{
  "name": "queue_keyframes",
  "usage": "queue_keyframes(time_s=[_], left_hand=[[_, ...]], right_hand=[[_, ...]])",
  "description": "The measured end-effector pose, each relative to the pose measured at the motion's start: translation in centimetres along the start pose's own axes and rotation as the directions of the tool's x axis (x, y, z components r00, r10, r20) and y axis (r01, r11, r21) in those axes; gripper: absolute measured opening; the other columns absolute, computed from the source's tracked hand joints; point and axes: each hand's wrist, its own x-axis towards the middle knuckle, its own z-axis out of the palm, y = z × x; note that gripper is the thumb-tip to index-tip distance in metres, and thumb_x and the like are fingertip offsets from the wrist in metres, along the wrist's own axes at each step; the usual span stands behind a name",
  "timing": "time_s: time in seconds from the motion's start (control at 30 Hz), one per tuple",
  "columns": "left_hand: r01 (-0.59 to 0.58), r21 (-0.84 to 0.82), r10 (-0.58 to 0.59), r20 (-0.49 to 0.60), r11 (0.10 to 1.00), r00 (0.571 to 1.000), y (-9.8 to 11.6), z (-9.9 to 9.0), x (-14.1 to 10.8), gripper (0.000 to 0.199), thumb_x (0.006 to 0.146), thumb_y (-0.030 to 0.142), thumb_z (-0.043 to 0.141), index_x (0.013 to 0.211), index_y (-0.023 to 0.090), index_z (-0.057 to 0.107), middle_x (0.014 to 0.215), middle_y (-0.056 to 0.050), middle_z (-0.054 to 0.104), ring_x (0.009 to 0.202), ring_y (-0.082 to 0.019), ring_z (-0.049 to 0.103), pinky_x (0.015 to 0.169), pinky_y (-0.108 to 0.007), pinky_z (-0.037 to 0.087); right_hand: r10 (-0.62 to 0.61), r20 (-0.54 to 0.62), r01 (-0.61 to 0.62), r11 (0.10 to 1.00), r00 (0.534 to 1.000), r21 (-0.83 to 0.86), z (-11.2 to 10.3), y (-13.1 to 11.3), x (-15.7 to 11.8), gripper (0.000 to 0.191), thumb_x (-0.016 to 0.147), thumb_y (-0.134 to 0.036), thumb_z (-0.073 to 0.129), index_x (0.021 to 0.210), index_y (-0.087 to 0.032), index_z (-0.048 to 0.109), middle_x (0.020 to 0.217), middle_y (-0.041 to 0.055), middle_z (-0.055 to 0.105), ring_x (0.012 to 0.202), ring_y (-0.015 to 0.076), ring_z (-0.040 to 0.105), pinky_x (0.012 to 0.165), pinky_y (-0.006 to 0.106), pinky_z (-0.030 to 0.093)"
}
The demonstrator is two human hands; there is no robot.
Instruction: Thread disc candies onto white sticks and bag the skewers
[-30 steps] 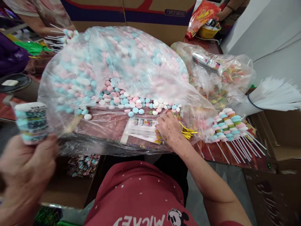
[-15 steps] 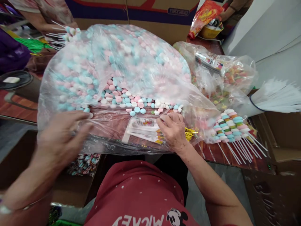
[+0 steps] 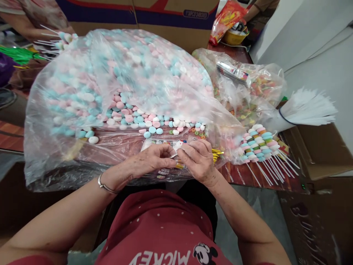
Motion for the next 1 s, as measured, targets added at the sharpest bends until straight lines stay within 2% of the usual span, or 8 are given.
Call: queue_keyframes(time_s=[0.13,0.2,0.3,0.4,0.5,0.63,0.8,1.0], left_hand=[[-0.028,-0.114,0.023,-0.043,0.993,0.999,0.1,0.2,-0.2,0.026,0.067,0.034,0.075,0.069,0.016,0.056,0.063,0.004,0.055,0.061,-0.01,0.049,0.058,-0.022,0.039],[-0.058,-0.138,0.051,-0.053,0.989,0.997,-0.2,0.5,-0.3,0.026,0.068,0.033,0.075,0.071,0.016,0.057,0.065,0.003,0.058,0.062,-0.011,0.052,0.059,-0.023,0.041],[-0.095,-0.136,0.096,-0.002,0.986,0.995,-0.5,1.0,-0.4,0.023,0.071,0.033,0.074,0.075,0.015,0.06,0.069,0.001,0.061,0.063,-0.011,0.053,0.06,-0.023,0.042],[-0.101,-0.076,0.106,0.053,0.992,0.993,-0.5,1.2,-0.4,0.017,0.074,0.03,0.07,0.076,0.014,0.063,0.07,0.001,0.061,0.064,-0.01,0.052,0.059,-0.022,0.041],[-0.118,-0.001,0.117,0.098,0.993,0.988,-0.5,1.1,-0.2,0.015,0.077,0.029,0.066,0.077,0.014,0.064,0.071,0.0,0.062,0.065,-0.011,0.053,0.06,-0.022,0.042],[-0.178,0.203,0.166,0.074,0.963,0.983,-0.7,0.8,0.3,0.014,0.084,0.028,0.057,0.081,0.015,0.063,0.07,0.001,0.061,0.064,-0.011,0.053,0.06,-0.022,0.041],[-0.227,0.486,0.261,-0.003,0.844,0.965,-1.2,0.6,0.8,0.014,0.089,0.028,0.053,0.084,0.018,0.062,0.068,0.003,0.06,0.063,-0.012,0.053,0.059,-0.023,0.038],[-0.253,0.524,0.294,0.005,0.813,0.956,-1.7,0.7,1.1,0.017,0.09,0.031,0.056,0.08,0.018,0.059,0.066,0.004,0.059,0.06,-0.011,0.049,0.056,-0.022,0.036]], right_hand=[[0.181,-0.017,-0.178,0.977,0.983,0.114,-0.2,0.0,0.0,0.031,0.096,-0.02,0.051,0.127,-0.023,0.058,0.117,0.0094,0.068,0.109,0.0218,0.057,0.098,0.043,0.042],[0.383,0.005,-0.373,0.895,0.924,0.247,-0.4,0.1,-0.2,0.047,0.095,-0.033,0.056,0.139,-0.019,0.048,0.122,0.0147,0.065,0.111,0.0246,0.058,0.096,0.044,0.046],[0.568,0.245,-0.602,0.608,0.785,0.518,-0.5,0.0,-0.6,0.063,0.09,-0.045,0.06,0.143,-0.017,0.039,0.119,0.0144,0.064,0.1,0.0226,0.062,0.086,0.04,0.052],[0.562,0.478,-0.702,0.292,0.675,0.649,-0.7,-0.3,-0.9,0.053,0.088,-0.041,0.061,0.134,-0.019,0.047,0.112,0.0096,0.064,0.092,0.0182,0.062,0.079,0.033,0.052],[0.583,0.564,-0.749,0.121,0.585,0.651,-1.1,-0.7,-0.7,0.034,0.085,-0.036,0.062,0.115,-0.02,0.058,0.095,0.0033,0.063,0.084,0.0154,0.059,0.076,0.029,0.048],[0.61,0.561,-0.787,0.179,0.56,0.59,-1.7,-0.7,-0.1,0.012,0.085,-0.03,0.059,0.089,-0.019,0.064,0.076,-0.0018,0.056,0.071,0.0127,0.051,0.068,0.026,0.042],[0.634,0.528,-0.775,0.187,0.565,0.604,-1.5,-0.6,0.1,0.015,0.084,-0.024,0.057,0.098,-0.02,0.062,0.085,-0.0006,0.062,0.076,0.0132,0.055,0.071,0.026,0.043],[0.629,0.461,-0.752,0.33,0.626,0.57,-1.2,-0.5,-0.4,0.01,0.087,-0.022,0.054,0.085,-0.019,0.064,0.076,-0.0021,0.06,0.072,0.012,0.052,0.069,0.023,0.04]])
